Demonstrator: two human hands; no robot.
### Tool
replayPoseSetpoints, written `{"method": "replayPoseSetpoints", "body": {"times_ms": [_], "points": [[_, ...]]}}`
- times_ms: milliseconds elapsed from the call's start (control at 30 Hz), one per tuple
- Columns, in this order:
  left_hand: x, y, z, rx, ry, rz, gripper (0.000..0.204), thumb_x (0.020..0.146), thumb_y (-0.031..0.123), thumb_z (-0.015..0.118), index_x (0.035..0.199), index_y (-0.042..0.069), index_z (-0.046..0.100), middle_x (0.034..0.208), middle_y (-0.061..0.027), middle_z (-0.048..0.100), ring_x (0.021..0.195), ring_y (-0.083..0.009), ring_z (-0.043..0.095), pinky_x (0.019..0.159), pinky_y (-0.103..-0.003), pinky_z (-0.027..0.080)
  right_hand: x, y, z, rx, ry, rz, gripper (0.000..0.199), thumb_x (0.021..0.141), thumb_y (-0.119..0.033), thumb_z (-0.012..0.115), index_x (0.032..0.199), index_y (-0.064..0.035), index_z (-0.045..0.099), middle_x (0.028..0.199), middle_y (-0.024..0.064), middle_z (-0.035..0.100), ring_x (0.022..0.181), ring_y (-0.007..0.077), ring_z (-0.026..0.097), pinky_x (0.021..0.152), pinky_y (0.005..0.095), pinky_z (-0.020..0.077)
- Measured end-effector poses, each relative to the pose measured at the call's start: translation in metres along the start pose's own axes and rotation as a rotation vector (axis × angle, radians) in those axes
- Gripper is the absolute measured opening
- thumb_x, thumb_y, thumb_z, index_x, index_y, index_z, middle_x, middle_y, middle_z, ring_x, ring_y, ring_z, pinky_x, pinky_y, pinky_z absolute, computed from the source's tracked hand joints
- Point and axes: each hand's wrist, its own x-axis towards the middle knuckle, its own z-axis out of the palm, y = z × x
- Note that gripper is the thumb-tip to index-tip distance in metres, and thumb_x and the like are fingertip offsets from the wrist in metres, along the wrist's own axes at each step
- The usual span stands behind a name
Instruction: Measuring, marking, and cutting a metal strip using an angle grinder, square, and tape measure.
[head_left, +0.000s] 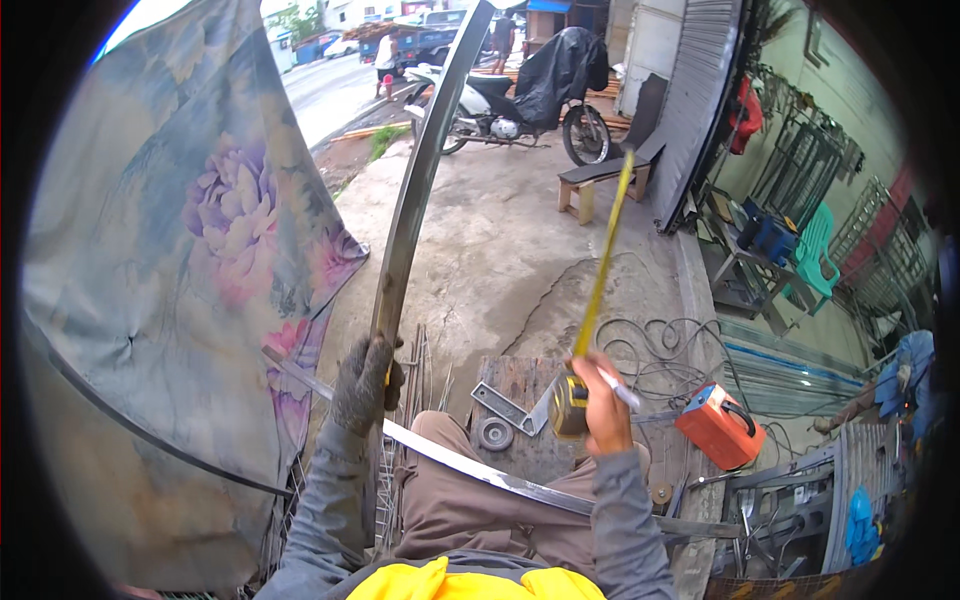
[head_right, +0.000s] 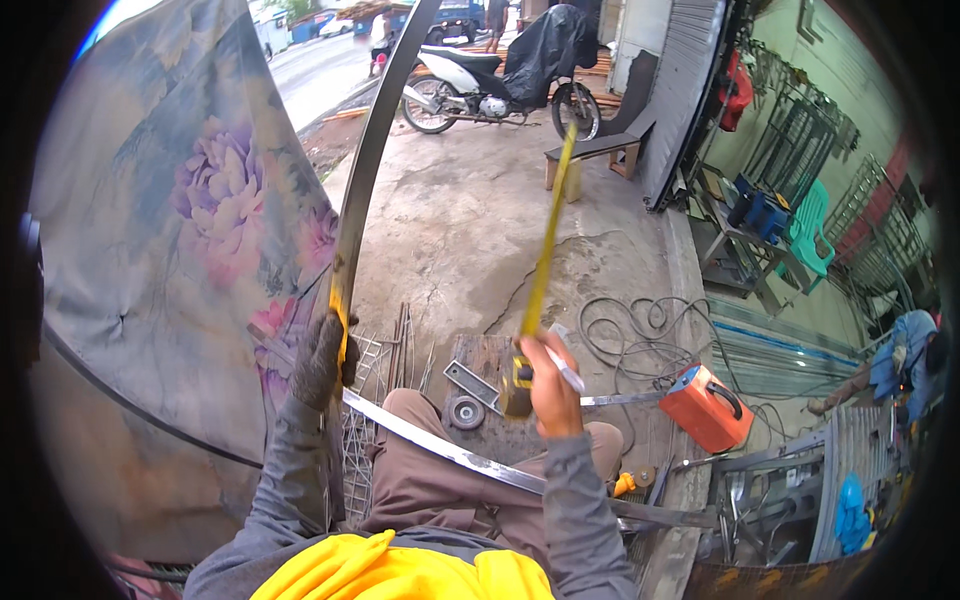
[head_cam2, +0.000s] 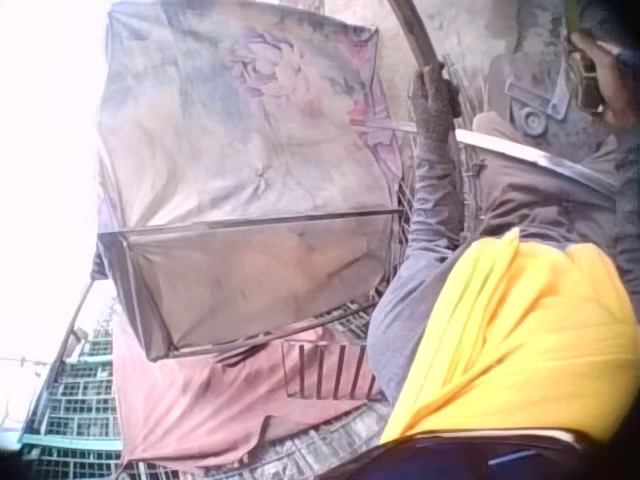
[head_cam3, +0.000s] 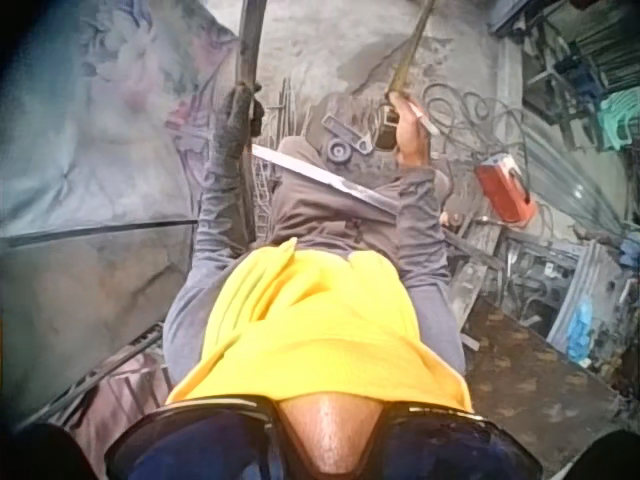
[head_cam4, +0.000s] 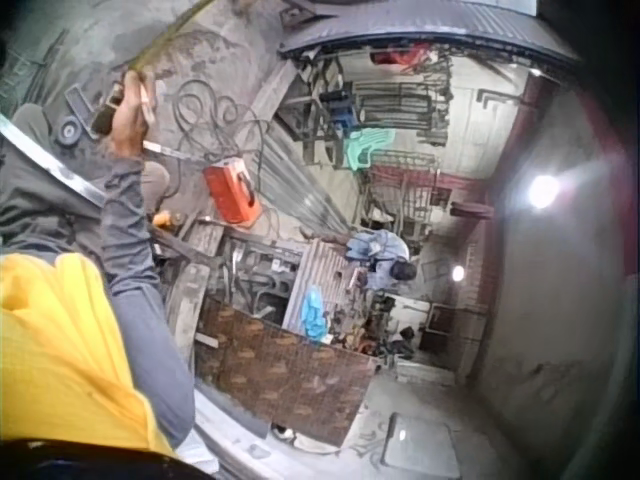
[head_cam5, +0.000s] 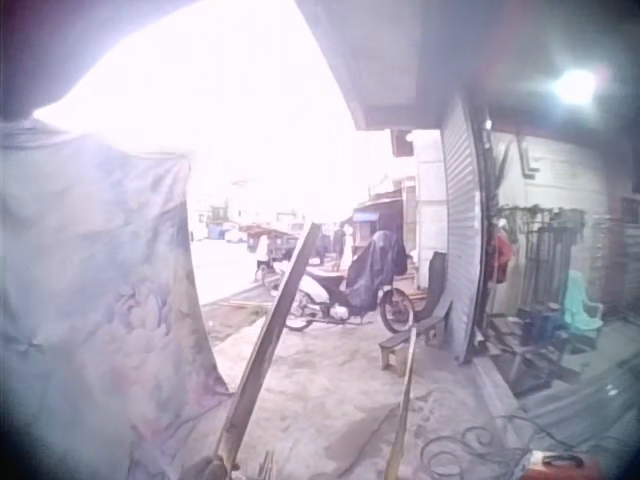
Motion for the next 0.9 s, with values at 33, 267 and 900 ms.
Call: {"method": "replayPoseSetpoints", "body": {"times_ms": [33, 267, 900], "points": [[-0.005, -0.007, 0.003, 0.033, 0.017, 0.004, 0.047, 0.11, 0.051, 0.056, 0.111, 0.005, 0.061, 0.066, -0.002, 0.057, 0.047, -0.0111, 0.051, 0.045, -0.028, 0.04, 0.012, -0.019, 0.014, 0.02, -0.028, -0.014, 0.028, 0.101, -0.028, 0.063, 0.109, -0.0017, 0.072, 0.094, 0.0046, 0.07, 0.085, 0.0124, 0.062, 0.077, 0.0295, 0.0481], [-0.046, -0.07, 0.007, 0.112, 0.023, 0.117, 0.044, 0.108, 0.051, 0.06, 0.102, 0.008, 0.056, 0.072, -0.0006, 0.061, 0.059, -0.0098, 0.056, 0.053, -0.029, 0.045, 0.067, -0.078, 0.056, 0.05, -0.19, -0.108, 0.026, 0.101, -0.026, 0.061, 0.112, -0.0031, 0.068, 0.093, 0.0046, 0.064, 0.074, 0.0145, 0.064, 0.064, 0.0318, 0.0537], [-0.072, -0.099, 0.026, 0.132, 0.002, -0.003, 0.041, 0.106, 0.045, 0.066, 0.11, 0.004, 0.06, 0.08, -0.0045, 0.067, 0.067, -0.0116, 0.062, 0.06, -0.031, 0.051, 0.075, -0.064, 0.06, 0.156, -0.205, 0.006, 0.02, 0.101, -0.024, 0.06, 0.11, -0.0055, 0.064, 0.089, 0.0062, 0.063, 0.07, 0.0171, 0.065, 0.062, 0.0339, 0.0547]]}}
